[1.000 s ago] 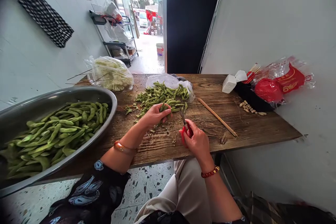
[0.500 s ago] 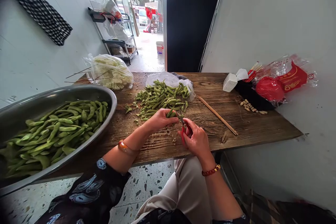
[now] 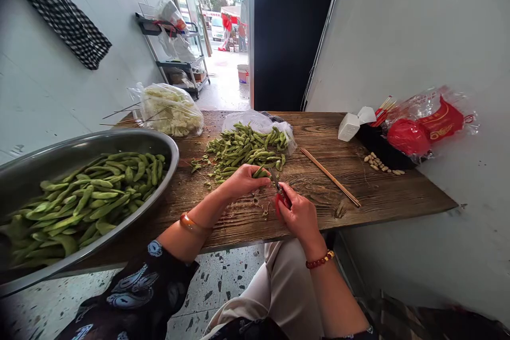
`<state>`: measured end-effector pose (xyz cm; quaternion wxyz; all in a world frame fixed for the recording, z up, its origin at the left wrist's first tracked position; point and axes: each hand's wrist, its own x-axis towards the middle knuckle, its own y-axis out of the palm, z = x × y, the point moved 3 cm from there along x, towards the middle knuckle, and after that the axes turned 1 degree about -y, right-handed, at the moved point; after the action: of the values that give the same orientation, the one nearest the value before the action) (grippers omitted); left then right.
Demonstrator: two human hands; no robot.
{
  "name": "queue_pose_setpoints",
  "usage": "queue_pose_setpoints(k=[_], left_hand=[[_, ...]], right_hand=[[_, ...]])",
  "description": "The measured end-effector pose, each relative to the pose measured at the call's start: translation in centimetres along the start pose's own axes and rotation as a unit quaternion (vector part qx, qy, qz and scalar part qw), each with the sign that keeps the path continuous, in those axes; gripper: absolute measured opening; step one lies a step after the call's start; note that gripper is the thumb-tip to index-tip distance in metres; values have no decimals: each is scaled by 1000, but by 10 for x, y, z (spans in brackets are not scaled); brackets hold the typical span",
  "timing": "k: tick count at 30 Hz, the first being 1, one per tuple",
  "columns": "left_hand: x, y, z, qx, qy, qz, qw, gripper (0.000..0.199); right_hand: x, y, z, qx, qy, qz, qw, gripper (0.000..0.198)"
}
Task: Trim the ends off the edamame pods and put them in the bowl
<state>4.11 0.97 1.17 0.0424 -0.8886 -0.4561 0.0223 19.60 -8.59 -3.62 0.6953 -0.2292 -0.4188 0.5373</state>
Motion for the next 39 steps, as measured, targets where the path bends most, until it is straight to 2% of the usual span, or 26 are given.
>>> queue_pose_setpoints(k=[4, 7, 11, 16, 26, 39], left_hand=[[1, -4, 0, -33, 5, -49, 998, 28], [2, -9, 0, -100, 6, -80, 992, 33], [3, -13, 3, -191, 1, -88, 978, 35], [5, -14, 6, -241, -5, -77, 968, 38], [3, -3, 9, -187, -45, -4, 981, 36], [2, -2, 9, -151, -58, -3, 987, 38]], right_hand=[[1, 1, -3, 11, 17, -20, 1000, 45], [1, 1, -5, 20, 37, -38, 998, 48], [2, 1, -3, 14, 36, -37, 999, 49], [3, 0, 0, 13, 26, -29, 999, 50], [3, -3, 2, 30, 31, -29, 999, 51], [0, 0, -1, 23, 28, -19, 999, 53]])
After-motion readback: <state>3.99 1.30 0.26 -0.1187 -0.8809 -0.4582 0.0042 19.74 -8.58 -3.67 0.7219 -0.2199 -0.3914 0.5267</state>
